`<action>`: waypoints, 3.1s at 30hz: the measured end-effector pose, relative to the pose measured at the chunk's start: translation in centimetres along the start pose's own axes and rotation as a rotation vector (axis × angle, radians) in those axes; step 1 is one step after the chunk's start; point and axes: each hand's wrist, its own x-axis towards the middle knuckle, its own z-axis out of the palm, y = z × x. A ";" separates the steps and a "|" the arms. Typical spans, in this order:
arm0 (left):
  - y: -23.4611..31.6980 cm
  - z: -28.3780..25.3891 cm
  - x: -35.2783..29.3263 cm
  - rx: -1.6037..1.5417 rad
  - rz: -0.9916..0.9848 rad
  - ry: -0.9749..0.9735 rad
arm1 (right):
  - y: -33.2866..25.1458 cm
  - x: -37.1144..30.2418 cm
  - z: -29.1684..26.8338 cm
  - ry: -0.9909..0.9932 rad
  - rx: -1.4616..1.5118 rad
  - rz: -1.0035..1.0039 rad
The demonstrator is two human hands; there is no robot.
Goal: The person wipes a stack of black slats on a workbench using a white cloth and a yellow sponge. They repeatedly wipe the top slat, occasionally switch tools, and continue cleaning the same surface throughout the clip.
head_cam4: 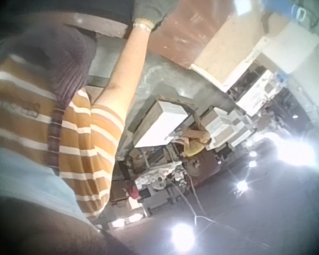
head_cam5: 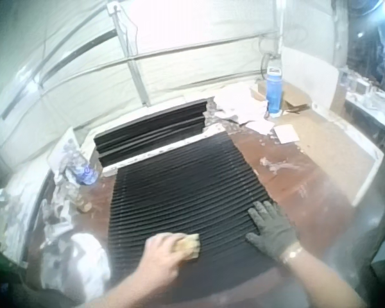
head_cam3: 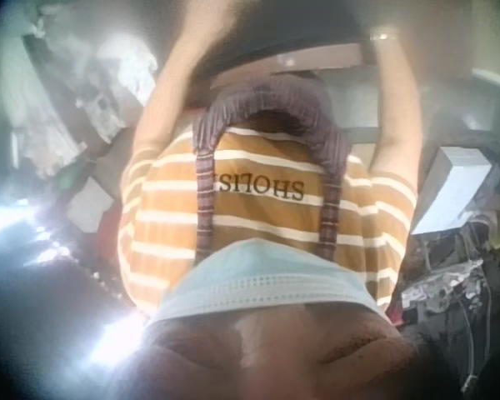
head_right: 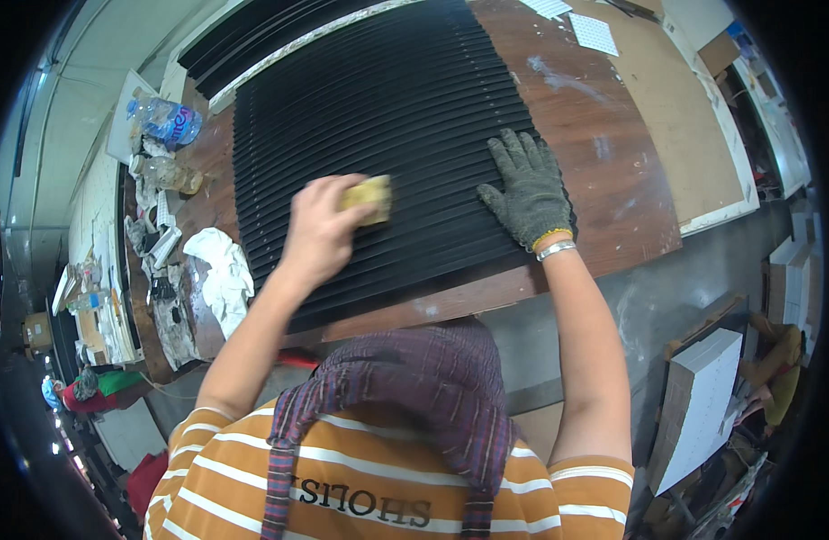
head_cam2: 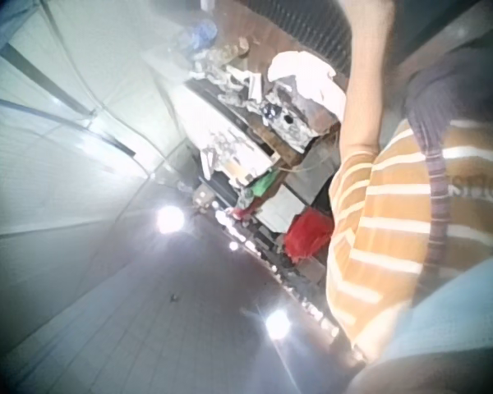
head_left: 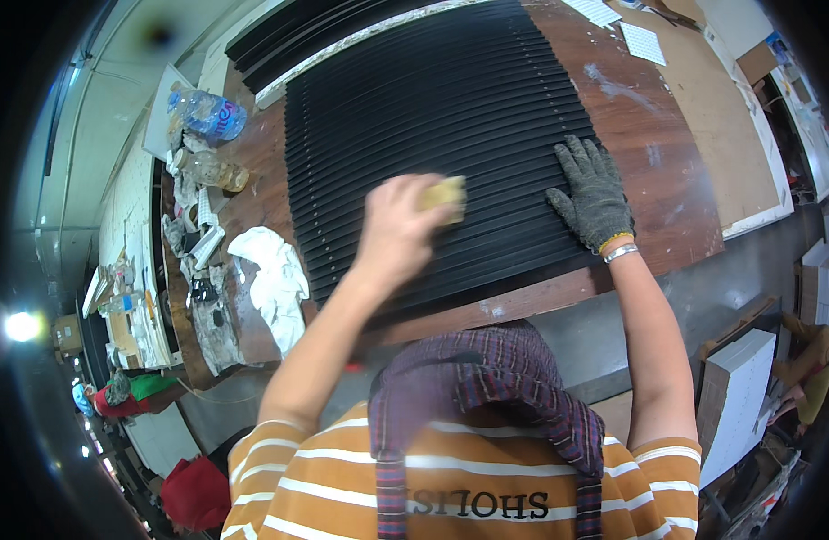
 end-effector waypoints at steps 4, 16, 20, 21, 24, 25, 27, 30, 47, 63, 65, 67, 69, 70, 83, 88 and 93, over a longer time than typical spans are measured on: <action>2.7 0.9 4.1 -0.058 0.047 -0.361 | 0.0 0.1 -0.2 -0.034 0.010 0.020; 2.3 5.3 4.8 -0.036 0.166 -0.206 | 0.1 -0.1 -0.1 -0.013 0.005 0.002; -4.5 -2.8 -5.2 0.148 -0.069 -0.353 | 0.2 -0.2 0.0 0.027 0.013 0.003; -6.2 -5.6 -8.3 0.257 -0.102 -0.364 | 0.2 -0.3 0.1 0.027 0.024 0.004; -8.1 -9.4 -12.0 0.379 -0.367 -0.350 | 0.2 -0.2 0.3 0.025 0.050 0.014; -7.1 -8.9 -11.4 0.348 -0.360 -0.306 | 0.2 -0.2 0.3 0.008 0.039 0.011; -3.5 -5.6 -7.6 0.258 -0.216 -0.174 | 0.1 -0.1 0.2 0.031 0.020 -0.013; 3.4 1.3 0.4 0.050 -0.040 0.025 | 0.0 0.1 0.1 -0.026 -0.010 0.016; 9.0 7.9 8.0 -0.113 0.138 -0.234 | 6.1 -8.7 4.8 0.318 0.732 0.495; 10.3 9.3 12.3 -0.133 0.235 -0.221 | 5.0 -8.0 5.9 0.413 0.429 0.429; 10.5 10.5 12.3 -0.112 0.283 -0.264 | 5.0 -8.1 6.0 0.403 0.510 0.450; 8.8 9.5 9.9 -0.104 0.227 -0.374 | 5.0 -8.1 6.2 0.417 0.497 0.435; 5.8 6.9 6.0 -0.073 0.172 -0.331 | 5.2 -8.3 6.4 0.418 0.459 0.422; 4.2 5.2 3.8 -0.066 0.151 -0.324 | 5.3 -8.3 6.6 0.411 0.471 0.430; -9.6 -14.8 -18.9 0.275 -0.596 0.044 | 7.3 -8.5 7.7 0.365 0.615 0.477; -14.4 -17.8 -29.0 0.320 -0.976 0.337 | 7.1 -8.8 6.2 0.295 0.413 0.611; -19.1 -17.8 -39.5 0.508 -1.352 0.447 | 2.4 -9.4 4.3 0.358 0.305 0.261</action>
